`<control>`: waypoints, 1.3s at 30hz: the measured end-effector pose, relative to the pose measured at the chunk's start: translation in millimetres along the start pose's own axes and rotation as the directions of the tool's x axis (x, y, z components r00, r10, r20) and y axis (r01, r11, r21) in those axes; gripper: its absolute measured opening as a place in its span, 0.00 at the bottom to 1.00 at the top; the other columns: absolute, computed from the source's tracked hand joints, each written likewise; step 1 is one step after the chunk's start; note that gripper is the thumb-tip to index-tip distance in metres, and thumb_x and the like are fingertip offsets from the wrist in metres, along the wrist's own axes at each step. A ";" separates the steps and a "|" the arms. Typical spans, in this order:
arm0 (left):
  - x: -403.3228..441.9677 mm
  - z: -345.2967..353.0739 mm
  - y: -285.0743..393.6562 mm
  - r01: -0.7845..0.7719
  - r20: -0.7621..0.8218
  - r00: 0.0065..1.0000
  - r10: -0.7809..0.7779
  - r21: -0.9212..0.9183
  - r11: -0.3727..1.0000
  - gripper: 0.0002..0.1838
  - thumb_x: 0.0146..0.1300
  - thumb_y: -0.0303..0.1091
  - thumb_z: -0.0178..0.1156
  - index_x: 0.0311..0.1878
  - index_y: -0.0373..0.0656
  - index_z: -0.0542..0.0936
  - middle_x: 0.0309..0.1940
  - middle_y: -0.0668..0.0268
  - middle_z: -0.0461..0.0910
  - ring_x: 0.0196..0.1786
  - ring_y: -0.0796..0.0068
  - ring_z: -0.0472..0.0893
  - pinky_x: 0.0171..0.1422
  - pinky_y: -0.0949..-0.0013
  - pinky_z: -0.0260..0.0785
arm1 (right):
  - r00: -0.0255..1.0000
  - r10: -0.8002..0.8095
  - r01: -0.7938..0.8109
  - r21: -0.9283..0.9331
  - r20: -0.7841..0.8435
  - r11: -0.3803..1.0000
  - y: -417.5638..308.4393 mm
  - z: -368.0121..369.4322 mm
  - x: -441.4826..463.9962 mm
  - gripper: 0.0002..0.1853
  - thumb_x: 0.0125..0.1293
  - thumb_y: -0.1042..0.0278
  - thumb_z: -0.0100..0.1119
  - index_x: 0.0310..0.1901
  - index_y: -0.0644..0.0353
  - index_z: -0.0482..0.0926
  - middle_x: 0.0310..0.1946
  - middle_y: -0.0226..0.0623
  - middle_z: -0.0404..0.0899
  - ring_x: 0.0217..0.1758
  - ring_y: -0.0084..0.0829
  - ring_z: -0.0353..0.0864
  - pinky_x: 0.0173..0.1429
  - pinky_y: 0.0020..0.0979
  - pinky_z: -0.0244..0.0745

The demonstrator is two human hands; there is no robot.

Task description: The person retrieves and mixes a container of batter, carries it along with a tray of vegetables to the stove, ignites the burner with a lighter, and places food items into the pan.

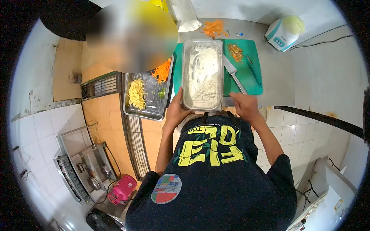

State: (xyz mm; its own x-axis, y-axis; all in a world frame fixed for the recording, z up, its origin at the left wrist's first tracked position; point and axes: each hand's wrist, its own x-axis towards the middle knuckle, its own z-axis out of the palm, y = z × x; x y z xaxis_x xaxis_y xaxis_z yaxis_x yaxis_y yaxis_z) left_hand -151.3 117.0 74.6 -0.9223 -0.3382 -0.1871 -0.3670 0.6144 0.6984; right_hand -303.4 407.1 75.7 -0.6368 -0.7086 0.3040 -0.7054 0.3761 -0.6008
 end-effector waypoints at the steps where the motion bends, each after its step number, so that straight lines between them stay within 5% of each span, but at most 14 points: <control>1: 0.5 -0.2 0.2 0.001 0.006 1.000 -0.001 0.002 1.000 0.67 0.37 0.34 0.85 0.80 0.39 0.54 0.68 0.44 0.72 0.69 0.44 0.74 0.69 0.56 0.71 | 0.999 0.016 -0.014 -0.039 0.041 0.999 6.7 6.5 -5.2 0.16 0.60 0.73 0.63 0.52 0.54 0.83 0.34 0.39 0.85 0.34 0.45 0.85 0.36 0.42 0.78; 12: -0.9 -1.5 1.7 -0.013 0.001 1.000 0.013 0.020 1.000 0.67 0.37 0.33 0.85 0.80 0.37 0.54 0.69 0.43 0.71 0.69 0.46 0.74 0.70 0.57 0.70 | 0.996 0.034 -0.027 -0.082 0.085 0.996 -5.6 -7.2 2.7 0.14 0.60 0.75 0.63 0.48 0.55 0.83 0.32 0.38 0.84 0.33 0.43 0.85 0.34 0.42 0.77; 15: 1.6 -0.2 -0.6 0.020 0.020 1.000 -0.019 -0.010 1.000 0.67 0.37 0.33 0.85 0.80 0.36 0.54 0.69 0.43 0.71 0.70 0.46 0.73 0.71 0.58 0.70 | 0.999 -0.037 0.039 -0.099 0.028 0.994 7.7 8.0 -5.6 0.16 0.58 0.66 0.66 0.49 0.52 0.82 0.31 0.37 0.84 0.30 0.42 0.84 0.31 0.43 0.77; 21: 1.1 -5.9 8.2 0.009 0.033 0.999 -0.009 0.024 1.000 0.67 0.37 0.33 0.85 0.80 0.34 0.54 0.70 0.43 0.71 0.70 0.46 0.73 0.72 0.58 0.69 | 0.982 0.041 -0.011 -0.158 0.185 0.987 14.2 13.2 -12.5 0.20 0.53 0.60 0.72 0.49 0.51 0.82 0.33 0.36 0.85 0.33 0.41 0.86 0.33 0.43 0.78; 24: 2.1 -4.1 3.9 -0.002 0.028 1.000 0.002 0.028 1.000 0.67 0.37 0.33 0.85 0.80 0.35 0.54 0.70 0.43 0.71 0.71 0.46 0.72 0.73 0.58 0.68 | 0.997 0.017 -0.011 -0.083 0.069 0.997 -5.8 -2.9 -2.3 0.12 0.59 0.75 0.63 0.45 0.53 0.84 0.33 0.37 0.86 0.32 0.42 0.85 0.33 0.41 0.76; 27: 3.1 -2.7 1.9 0.024 0.036 0.999 -0.024 -0.013 1.000 0.67 0.37 0.33 0.85 0.80 0.35 0.54 0.70 0.43 0.70 0.71 0.46 0.72 0.73 0.58 0.68 | 0.995 0.012 -0.001 -0.115 0.096 0.993 -3.4 -1.3 -4.8 0.17 0.56 0.62 0.69 0.49 0.49 0.82 0.36 0.34 0.87 0.36 0.41 0.87 0.34 0.43 0.79; 33: 2.0 -4.4 2.6 0.037 0.040 0.999 -0.036 -0.033 0.999 0.67 0.36 0.33 0.85 0.80 0.36 0.54 0.71 0.44 0.70 0.71 0.47 0.72 0.73 0.57 0.68 | 0.961 0.141 -0.107 -0.147 0.240 0.983 6.5 18.1 -16.5 0.14 0.63 0.66 0.63 0.51 0.50 0.83 0.41 0.39 0.89 0.37 0.42 0.88 0.35 0.43 0.80; 39: 2.2 1.1 -5.0 0.025 0.028 0.999 -0.022 -0.109 0.994 0.67 0.36 0.31 0.85 0.81 0.37 0.53 0.71 0.45 0.70 0.70 0.49 0.74 0.72 0.58 0.70 | 0.981 0.190 -0.191 0.037 0.024 0.981 -4.2 8.3 -8.9 0.11 0.68 0.66 0.59 0.49 0.51 0.85 0.37 0.42 0.88 0.34 0.47 0.87 0.35 0.45 0.79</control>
State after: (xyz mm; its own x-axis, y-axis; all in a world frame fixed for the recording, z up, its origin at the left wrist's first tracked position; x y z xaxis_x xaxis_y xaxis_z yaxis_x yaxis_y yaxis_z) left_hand -151.7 114.0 69.9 -0.9170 -0.3314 -0.2219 -0.3746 0.5247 0.7644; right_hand -292.2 406.9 69.4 -0.7515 -0.6385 0.1662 -0.5589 0.4821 -0.6747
